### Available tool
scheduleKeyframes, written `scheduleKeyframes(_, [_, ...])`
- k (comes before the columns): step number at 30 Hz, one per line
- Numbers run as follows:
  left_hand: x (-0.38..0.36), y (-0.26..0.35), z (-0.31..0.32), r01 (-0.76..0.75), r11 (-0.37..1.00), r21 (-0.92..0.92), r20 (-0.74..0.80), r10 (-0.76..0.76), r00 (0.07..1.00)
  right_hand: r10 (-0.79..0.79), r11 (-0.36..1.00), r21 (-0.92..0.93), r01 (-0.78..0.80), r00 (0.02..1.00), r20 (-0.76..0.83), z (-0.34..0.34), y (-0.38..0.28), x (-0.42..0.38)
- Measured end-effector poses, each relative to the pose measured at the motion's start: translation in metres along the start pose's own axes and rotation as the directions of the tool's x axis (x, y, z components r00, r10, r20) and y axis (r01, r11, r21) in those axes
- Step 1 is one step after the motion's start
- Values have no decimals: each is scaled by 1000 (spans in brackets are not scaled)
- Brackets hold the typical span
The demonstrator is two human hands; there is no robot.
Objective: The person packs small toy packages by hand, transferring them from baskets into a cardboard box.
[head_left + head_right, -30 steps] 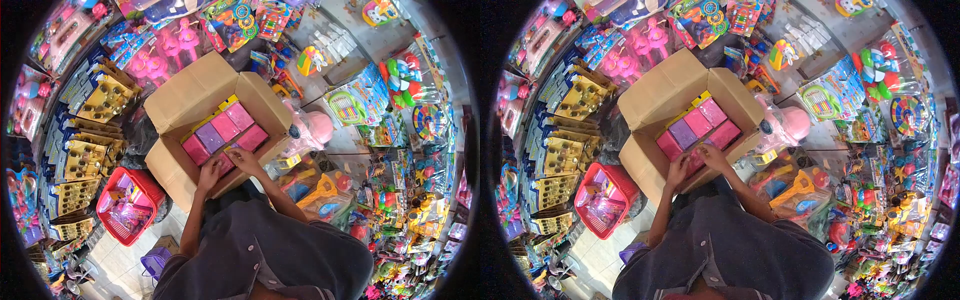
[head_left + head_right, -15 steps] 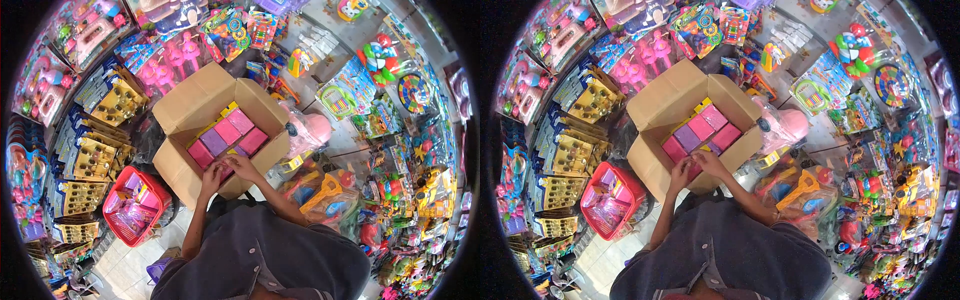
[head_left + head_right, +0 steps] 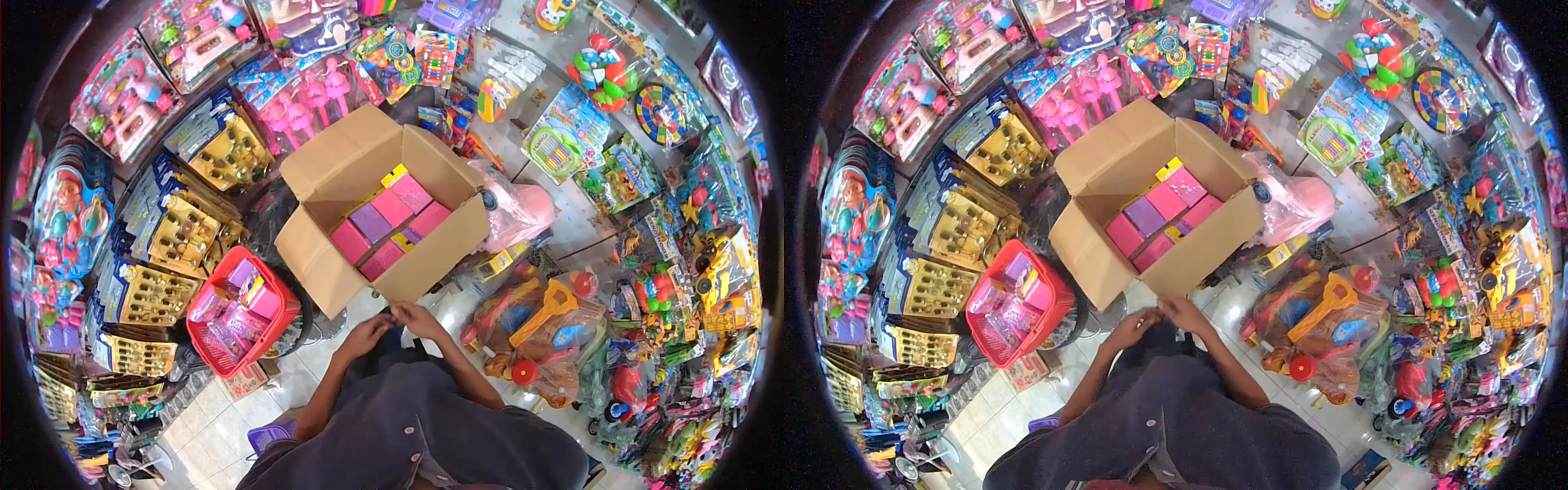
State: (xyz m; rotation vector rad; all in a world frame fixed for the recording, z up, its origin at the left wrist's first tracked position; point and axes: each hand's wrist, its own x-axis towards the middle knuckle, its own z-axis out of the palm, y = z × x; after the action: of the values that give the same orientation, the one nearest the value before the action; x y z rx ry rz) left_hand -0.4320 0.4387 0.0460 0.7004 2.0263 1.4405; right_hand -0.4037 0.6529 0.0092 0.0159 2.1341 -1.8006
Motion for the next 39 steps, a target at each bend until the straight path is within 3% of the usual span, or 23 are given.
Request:
scheduleKeyframes(2, [-27, -22, 9, 58, 994, 93, 115, -69, 991, 91, 995, -44, -87, 992, 92, 13, -8, -23])
scheduleKeyframes(3, [-40, -29, 14, 88, 986, 141, 172, -112, 979, 56, 998, -37, -53, 994, 95, 27, 10, -31])
scheduleKeyframes(5, [-58, -35, 23, 165, 969, 184, 218, -204, 954, 73, 997, 13, -75, 988, 137, 51, 44, -48])
scheduleKeyframes(6, [-66, -39, 28, 202, 958, 205, 238, -249, 939, 137, 990, -50, -129, 970, 201, 53, 40, -56])
scheduleKeyframes(8, [-83, -82, 45, 226, 958, 179, 198, -260, 945, 273, 957, -187, -223, 909, 314, 57, 28, -76])
scheduleKeyframes(11, [-106, -132, 54, 327, 924, 200, 138, -357, 924, 203, 899, -439, -9, 895, 398, 76, 92, -80])
scheduleKeyframes(12, [-111, -148, 51, 365, 905, 220, 113, -395, 912, 316, 854, -516, -68, 855, 411, 77, 87, -79])
scheduleKeyframes(15, [-138, -212, 51, 533, 839, 115, 108, -543, 832, 395, 826, -559, -70, 780, 485, 78, 112, -65])
scheduleKeyframes(16, [-150, -219, 53, 572, 817, 69, 64, -576, 815, 433, 789, -608, -91, 783, 446, 78, 104, -65])
scheduleKeyframes(19, [-187, -239, 52, 582, 811, 62, 48, -584, 810, 560, 621, -783, -31, 717, 415, 84, 94, -57])
scheduleKeyframes(20, [-203, -268, 58, 436, 855, 280, 61, -469, 881, 542, 644, -764, -32, 724, 426, 88, 99, -53])
scheduleKeyframes(21, [-212, -241, 54, 612, 791, 24, 15, -612, 791, 524, 669, -743, -32, 730, 440, 92, 110, -51])
scheduleKeyframes(23, [-247, -264, 58, 495, 868, 45, 14, -496, 868, 460, 719, -694, -37, 774, 435, 105, 155, -44])
scheduleKeyframes(25, [-278, -268, 60, 480, 876, 50, -28, -479, 877, 370, 768, -639, -42, 843, 390, 119, 225, -31])
scheduleKeyframes(29, [-314, -245, 52, 543, 840, 22, -193, -529, 826, 415, 607, -790, 90, 812, 412, 127, 271, -21])
scheduleKeyframes(31, [-324, -262, 53, 542, 674, -501, -203, -701, 684, 452, 518, -852, 74, 822, 346, 149, 279, -19])
scheduleKeyframes(32, [-331, -273, 53, 471, 519, -713, -156, -772, 616, 525, 547, -832, -86, 810, 261, 158, 244, -19])
scheduleKeyframes(35, [-355, -291, 48, 396, 813, -427, -245, -526, 815, 421, 685, -727, -38, 836, 353, 175, 228, -9])
scheduleKeyframes(38, [-361, -280, 35, 399, 539, -742, -155, -716, 680, 436, 741, -654, -152, 850, 296, 193, 241, -1])
scheduleKeyframes(39, [-364, -270, 27, 436, 568, -698, -148, -710, 688, 447, 765, -615, -192, 846, 292, 197, 251, 0])
